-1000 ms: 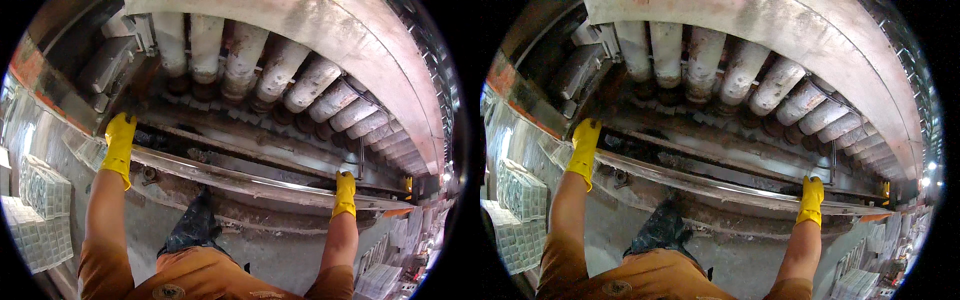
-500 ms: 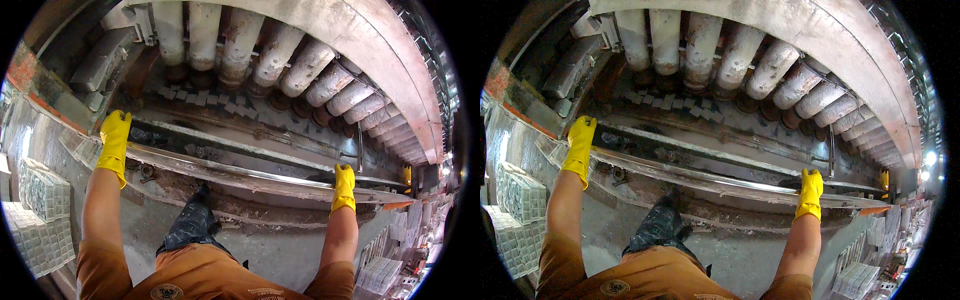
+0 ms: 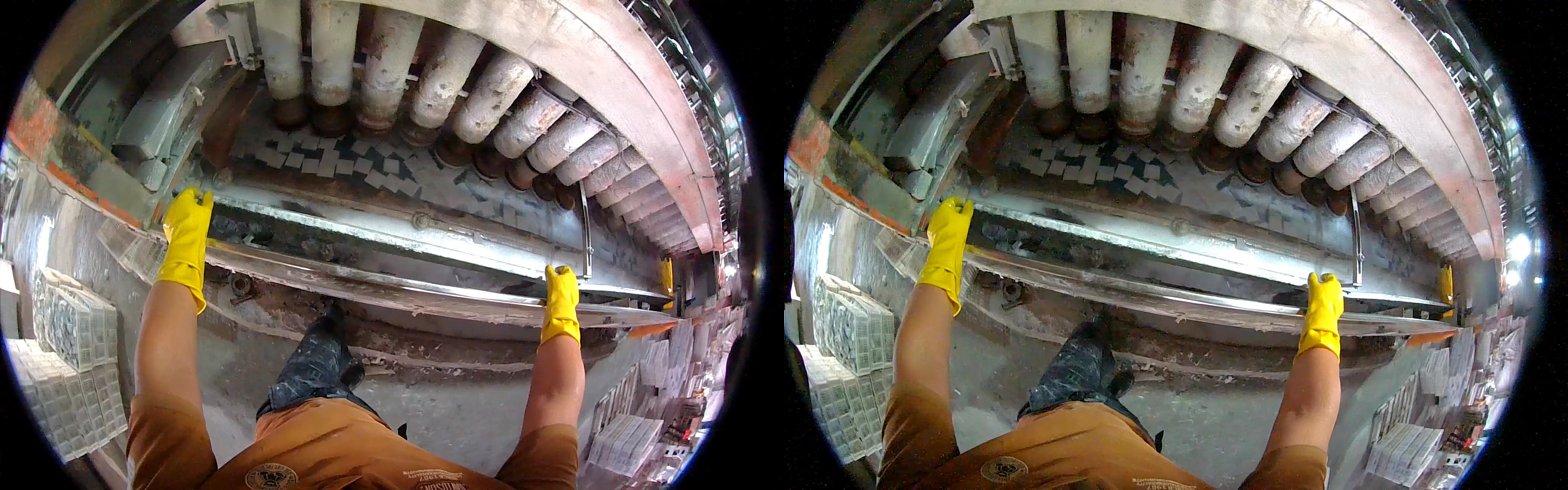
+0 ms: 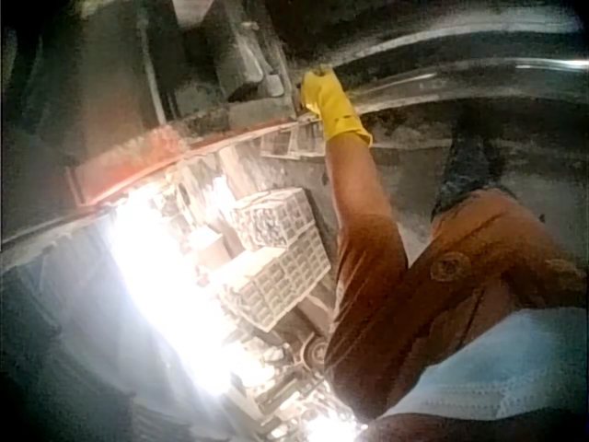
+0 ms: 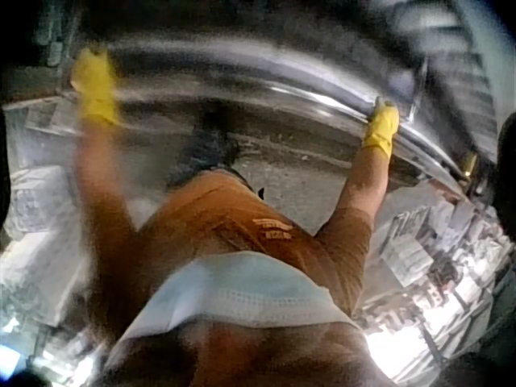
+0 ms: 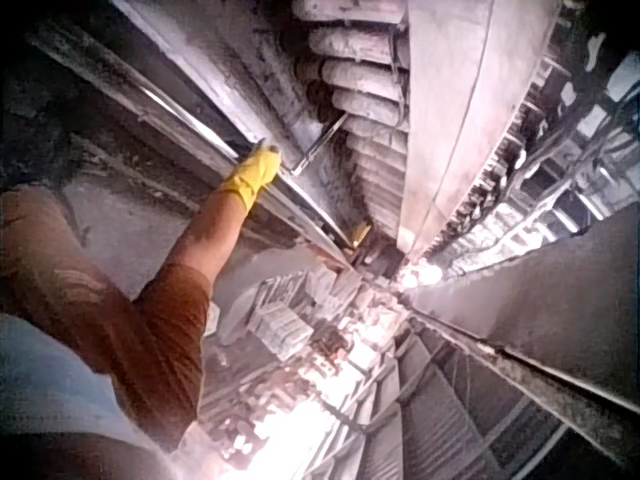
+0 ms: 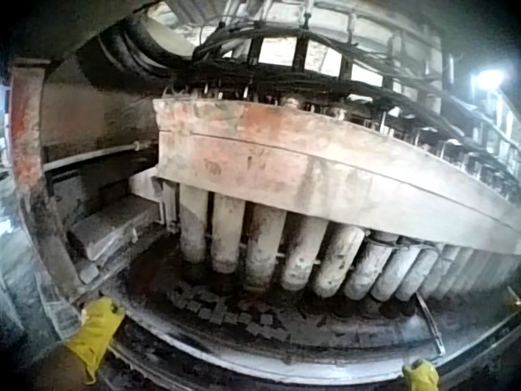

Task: The person operates a large industrial machine to process white blocks, likely tofu, by pushing a metal lever to move a tray through rollers. They then use a metal tool to scrape the processed blocks into a basket and later arrange the blocks on a tray with a coworker.

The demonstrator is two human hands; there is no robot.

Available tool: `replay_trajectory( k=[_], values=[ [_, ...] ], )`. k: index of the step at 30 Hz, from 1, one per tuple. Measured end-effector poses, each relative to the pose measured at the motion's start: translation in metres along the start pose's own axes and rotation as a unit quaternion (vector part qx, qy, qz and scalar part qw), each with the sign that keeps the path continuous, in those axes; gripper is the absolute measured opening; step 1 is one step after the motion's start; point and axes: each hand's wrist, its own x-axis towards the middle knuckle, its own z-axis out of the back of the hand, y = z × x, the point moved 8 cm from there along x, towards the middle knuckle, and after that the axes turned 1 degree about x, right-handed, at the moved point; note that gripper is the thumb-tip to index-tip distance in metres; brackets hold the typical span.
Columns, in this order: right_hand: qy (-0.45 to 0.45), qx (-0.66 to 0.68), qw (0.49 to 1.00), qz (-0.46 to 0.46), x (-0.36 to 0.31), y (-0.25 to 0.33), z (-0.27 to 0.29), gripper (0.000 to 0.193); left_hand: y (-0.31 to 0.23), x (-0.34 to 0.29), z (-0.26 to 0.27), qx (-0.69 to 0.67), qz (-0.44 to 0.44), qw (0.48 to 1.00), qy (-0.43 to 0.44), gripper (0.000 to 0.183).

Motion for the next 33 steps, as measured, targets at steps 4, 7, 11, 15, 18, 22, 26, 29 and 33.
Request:
replay_trajectory(
  k=[4,7,11,15,18,22,26,29,33],
  values=[
    [0.000,0.000,1.000,-0.007,-0.018,-0.002,0.010,0.055,0.003,-0.012,-0.001,-0.006,0.002,1.000,0.008,0.043],
    [-0.019,-0.022,1.000,0.001,0.006,-0.041,0.005,0.056,-0.010,-0.021,-0.005,-0.017,-0.006,1.000,0.021,0.043],
    [0.011,0.003,1.000,-0.022,-0.038,-0.006,0.010,0.056,0.016,-0.025,-0.003,-0.021,0.002,1.000,0.019,0.044],
    [0.009,-0.020,0.999,-0.031,-0.053,-0.005,0.017,0.056,0.018,-0.032,-0.005,-0.020,-0.001,1.000,0.014,0.045],
    [-0.001,-0.023,0.999,-0.033,-0.061,-0.015,0.019,0.060,0.020,-0.039,-0.012,-0.010,0.002,1.000,0.013,0.045],
    [-0.074,-0.074,0.994,-0.007,-0.051,-0.041,0.020,0.077,0.017,-0.055,-0.016,-0.004,-0.011,1.000,0.014,0.047],
    [-0.211,-0.070,0.972,0.078,-0.041,-0.057,0.023,0.087,0.035,-0.060,-0.037,-0.052,0.003,0.997,0.056,0.043],
    [-0.123,-0.077,0.988,0.050,-0.040,-0.043,0.003,0.083,0.067,-0.053,-0.037,-0.037,-0.003,0.999,0.023,0.043],
    [-0.108,-0.086,0.990,0.039,-0.028,-0.069,-0.010,0.087,0.055,-0.053,-0.034,0.023,-0.024,0.999,-0.040,0.043]
  ],
)
